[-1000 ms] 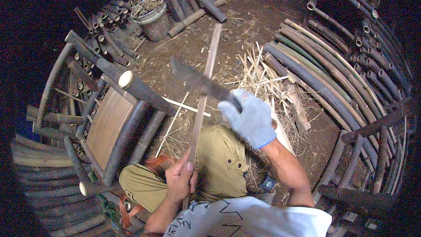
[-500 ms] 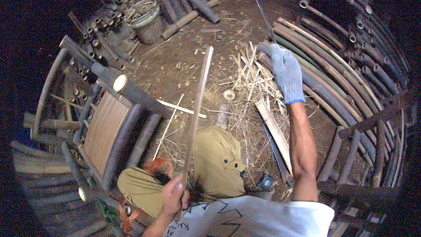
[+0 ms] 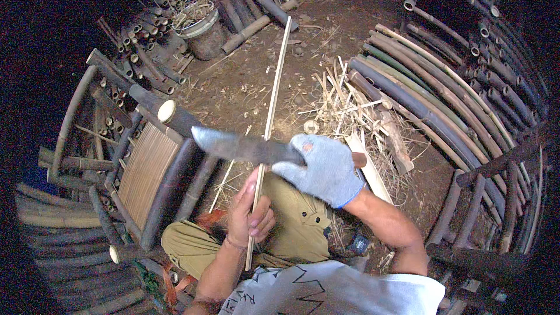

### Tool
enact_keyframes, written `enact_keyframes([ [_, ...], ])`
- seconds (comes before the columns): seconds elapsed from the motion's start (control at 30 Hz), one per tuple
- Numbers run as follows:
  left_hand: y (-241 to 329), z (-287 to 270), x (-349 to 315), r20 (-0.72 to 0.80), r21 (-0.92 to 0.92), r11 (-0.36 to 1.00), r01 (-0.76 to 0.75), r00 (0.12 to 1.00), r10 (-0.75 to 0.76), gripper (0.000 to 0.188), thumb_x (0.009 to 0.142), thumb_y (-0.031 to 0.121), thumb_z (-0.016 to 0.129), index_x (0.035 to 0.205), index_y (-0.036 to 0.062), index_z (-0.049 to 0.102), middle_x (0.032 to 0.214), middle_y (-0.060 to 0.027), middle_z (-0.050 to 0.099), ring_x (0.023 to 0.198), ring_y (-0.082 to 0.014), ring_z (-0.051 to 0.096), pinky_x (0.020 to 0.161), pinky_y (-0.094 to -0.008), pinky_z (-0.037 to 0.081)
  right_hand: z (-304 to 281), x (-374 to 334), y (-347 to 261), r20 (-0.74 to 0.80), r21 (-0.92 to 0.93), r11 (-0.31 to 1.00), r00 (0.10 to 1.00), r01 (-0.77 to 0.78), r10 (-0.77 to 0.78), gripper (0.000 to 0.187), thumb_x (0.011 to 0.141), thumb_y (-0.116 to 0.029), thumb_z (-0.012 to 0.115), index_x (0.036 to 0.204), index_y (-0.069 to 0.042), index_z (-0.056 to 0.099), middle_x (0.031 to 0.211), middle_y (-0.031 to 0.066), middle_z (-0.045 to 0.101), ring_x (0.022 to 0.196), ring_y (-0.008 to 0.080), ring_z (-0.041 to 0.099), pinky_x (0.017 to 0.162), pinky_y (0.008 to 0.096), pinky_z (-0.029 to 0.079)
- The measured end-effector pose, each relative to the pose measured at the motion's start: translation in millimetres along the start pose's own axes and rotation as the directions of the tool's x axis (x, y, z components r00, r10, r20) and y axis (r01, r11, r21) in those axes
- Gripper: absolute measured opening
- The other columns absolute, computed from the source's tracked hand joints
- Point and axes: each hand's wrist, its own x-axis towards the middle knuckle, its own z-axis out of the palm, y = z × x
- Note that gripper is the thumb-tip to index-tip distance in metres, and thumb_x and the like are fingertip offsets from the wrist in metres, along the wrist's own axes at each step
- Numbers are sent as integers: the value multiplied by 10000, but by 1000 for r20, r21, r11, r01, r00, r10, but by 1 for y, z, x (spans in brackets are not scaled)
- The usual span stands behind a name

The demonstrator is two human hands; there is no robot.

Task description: The person shaves bamboo sticks with a large knife and fits them into the seat of a bamboo chair.

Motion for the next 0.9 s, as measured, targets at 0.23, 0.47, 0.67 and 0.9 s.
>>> enact_keyframes([
  [0.23,-9,-17,-32,-19,34,994,101,995,-100,492,1090,254,314,1562,145,227,475,25,326,311,-85,314,294,-234,302,-3,7,26,-145,-86,993,987,-76,63,434,838,-526,696,877,-96,650,725,140,634,665,364,647,598,439,508],
  [0.47,-12,-38,-83,-28,50,977,206,978,-205,476,1089,242,347,1546,118,297,486,39,336,356,-65,292,365,-223,292,-19,14,79,-265,-205,956,952,-211,153,438,890,-531,647,901,-93,658,739,155,647,677,374,652,610,460,506],
  [0.67,-11,-62,-103,54,102,994,36,998,-41,604,1032,320,509,1539,74,292,539,-1,421,365,-77,349,374,-219,327,-42,27,105,-374,-71,953,893,-296,250,377,918,-441,636,925,-64,652,851,208,652,768,388,652,651,469,506],
  [0.9,9,-14,-23,-211,553,827,-99,944,254,354,1048,284,494,1270,13,545,647,-27,527,423,-76,429,411,-230,372,11,-7,-6,-37,30,995,995,94,-93,487,808,-537,705,865,-57,646,709,156,618,689,378,644,617,458,513],
])
